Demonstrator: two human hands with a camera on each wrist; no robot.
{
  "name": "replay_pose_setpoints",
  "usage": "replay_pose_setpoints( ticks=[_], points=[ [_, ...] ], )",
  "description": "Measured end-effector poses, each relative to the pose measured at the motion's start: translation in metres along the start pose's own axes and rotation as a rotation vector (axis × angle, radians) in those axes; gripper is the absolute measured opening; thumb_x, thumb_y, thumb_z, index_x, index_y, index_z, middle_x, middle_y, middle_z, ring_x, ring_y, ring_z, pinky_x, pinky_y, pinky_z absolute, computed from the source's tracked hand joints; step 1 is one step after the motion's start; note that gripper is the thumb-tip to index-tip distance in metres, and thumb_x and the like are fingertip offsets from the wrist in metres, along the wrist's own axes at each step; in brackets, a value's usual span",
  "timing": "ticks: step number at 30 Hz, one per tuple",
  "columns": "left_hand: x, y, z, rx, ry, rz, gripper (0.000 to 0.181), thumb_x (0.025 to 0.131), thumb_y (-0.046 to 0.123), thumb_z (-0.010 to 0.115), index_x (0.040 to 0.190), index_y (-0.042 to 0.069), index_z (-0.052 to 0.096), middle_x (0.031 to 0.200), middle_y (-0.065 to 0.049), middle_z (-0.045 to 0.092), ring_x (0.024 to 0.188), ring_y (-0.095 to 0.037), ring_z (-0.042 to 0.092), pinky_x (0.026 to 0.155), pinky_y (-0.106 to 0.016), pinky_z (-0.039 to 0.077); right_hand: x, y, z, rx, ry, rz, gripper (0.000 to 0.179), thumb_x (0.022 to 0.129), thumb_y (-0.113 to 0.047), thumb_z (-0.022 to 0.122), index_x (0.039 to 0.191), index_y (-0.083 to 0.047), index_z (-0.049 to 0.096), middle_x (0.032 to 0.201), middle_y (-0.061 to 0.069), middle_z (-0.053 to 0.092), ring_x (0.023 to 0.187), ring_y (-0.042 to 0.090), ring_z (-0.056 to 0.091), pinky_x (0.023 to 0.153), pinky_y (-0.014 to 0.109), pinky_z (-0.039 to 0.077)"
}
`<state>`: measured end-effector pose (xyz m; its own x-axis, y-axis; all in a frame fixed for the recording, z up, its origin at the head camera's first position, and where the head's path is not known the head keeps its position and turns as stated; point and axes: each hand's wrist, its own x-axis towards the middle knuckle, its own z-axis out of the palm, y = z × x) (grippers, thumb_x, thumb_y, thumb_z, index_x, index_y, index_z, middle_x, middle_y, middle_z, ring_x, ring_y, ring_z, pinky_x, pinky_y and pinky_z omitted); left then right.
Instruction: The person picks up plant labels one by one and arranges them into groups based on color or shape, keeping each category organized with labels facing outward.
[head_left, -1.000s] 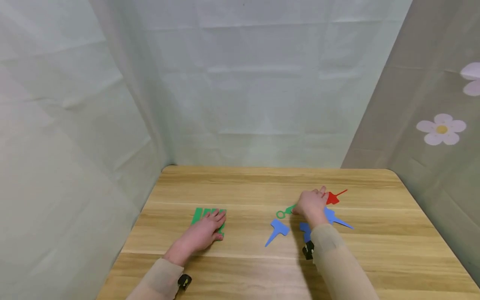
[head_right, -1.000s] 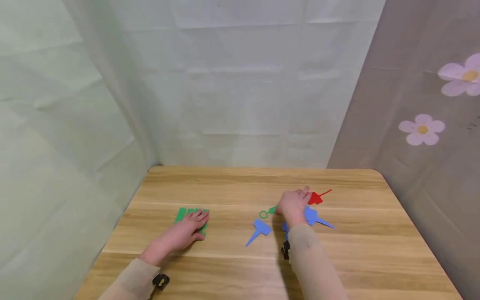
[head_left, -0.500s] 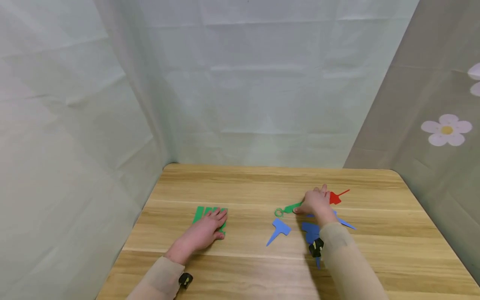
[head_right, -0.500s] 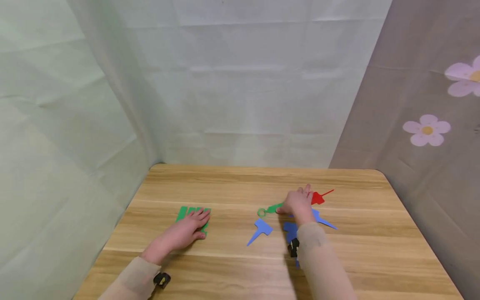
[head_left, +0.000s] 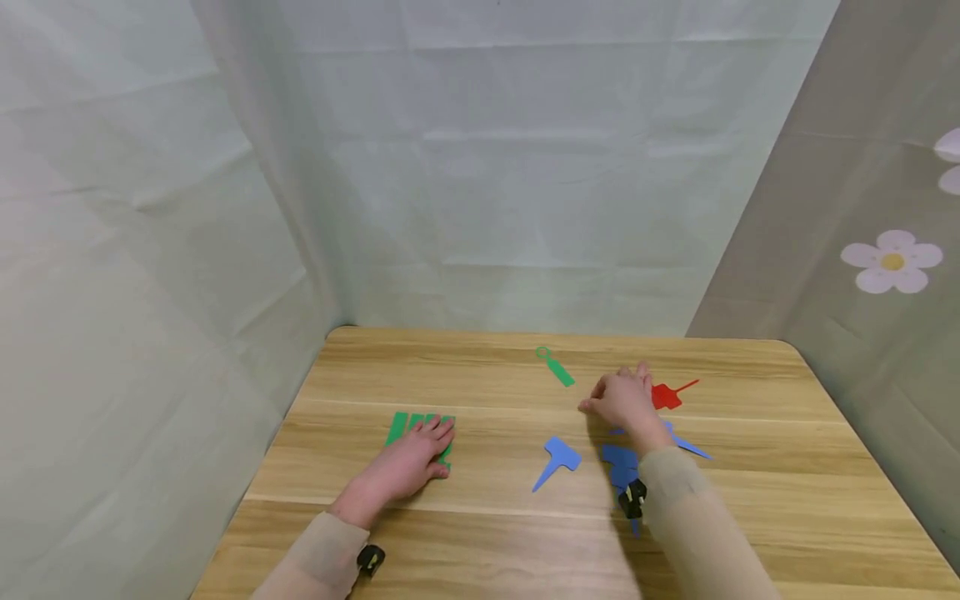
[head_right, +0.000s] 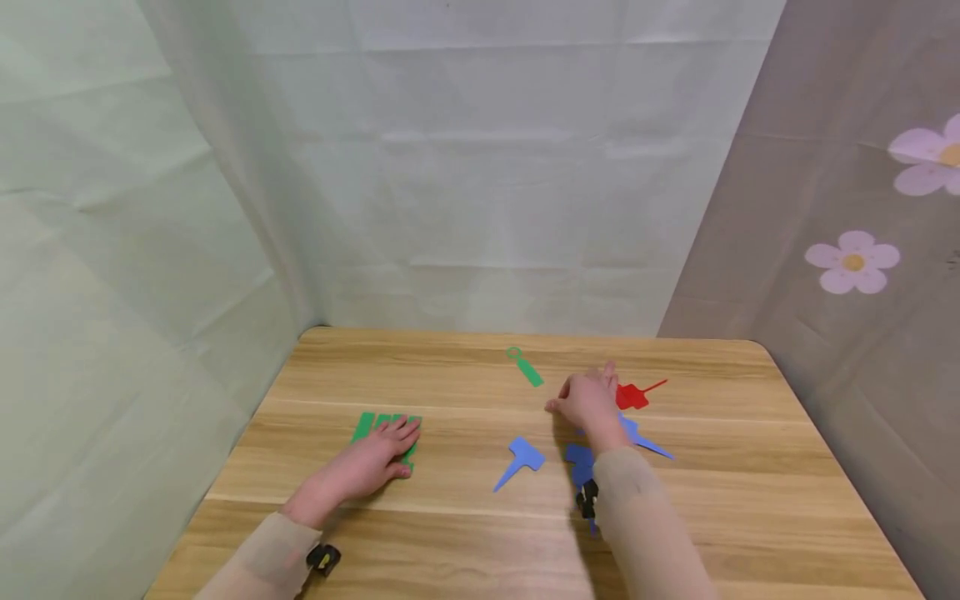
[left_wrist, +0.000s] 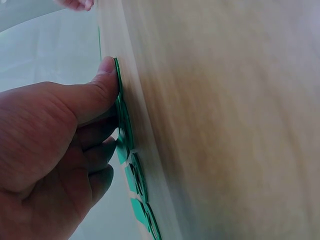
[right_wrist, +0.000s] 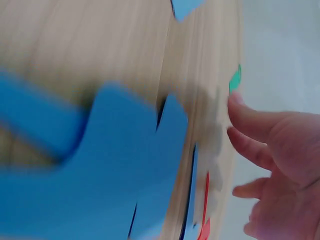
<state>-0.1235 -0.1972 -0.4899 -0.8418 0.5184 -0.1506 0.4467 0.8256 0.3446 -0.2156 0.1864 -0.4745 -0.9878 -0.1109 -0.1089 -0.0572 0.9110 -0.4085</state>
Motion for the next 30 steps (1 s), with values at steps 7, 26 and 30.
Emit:
replay_pose_setpoints(
  ticks=[7,26,30],
  points=[
    [-0.004,0.0,-0.001,0.016,-0.002,-0.007,0.066,0.101,0.023,0.073,0.155,-0.008,0.049,0.166,-0.023,0.041,0.157,-0.043,0.031,0.128,-0.058,0.025,0.024,-0.037,0.022,-0.152,0.122,0.034,0.038,0.097,-0.045,0.079,0.111,-0.01,0.083,0.131,0.03,0.069,0.152,0.065,0.02,0.124,0.074,0.015],
    [-0.002,0.004,0.001,0.037,0.002,-0.012,0.068,0.101,0.024,0.074,0.156,-0.006,0.049,0.167,-0.02,0.04,0.158,-0.04,0.031,0.128,-0.056,0.025,0.038,-0.056,0.017,-0.156,0.118,0.157,0.032,0.091,-0.03,0.085,0.092,0.001,0.077,0.14,0.037,0.061,0.154,0.062,0.021,0.123,0.073,0.024],
    [-0.002,0.004,0.001,0.038,0.004,-0.016,0.068,0.101,0.025,0.074,0.156,-0.005,0.049,0.167,-0.019,0.041,0.158,-0.04,0.031,0.128,-0.056,0.025,0.039,-0.054,0.015,-0.172,0.08,0.13,0.037,0.093,-0.035,0.084,0.094,0.001,0.078,0.142,0.038,0.059,0.155,0.062,0.017,0.123,0.073,0.022]
  ],
)
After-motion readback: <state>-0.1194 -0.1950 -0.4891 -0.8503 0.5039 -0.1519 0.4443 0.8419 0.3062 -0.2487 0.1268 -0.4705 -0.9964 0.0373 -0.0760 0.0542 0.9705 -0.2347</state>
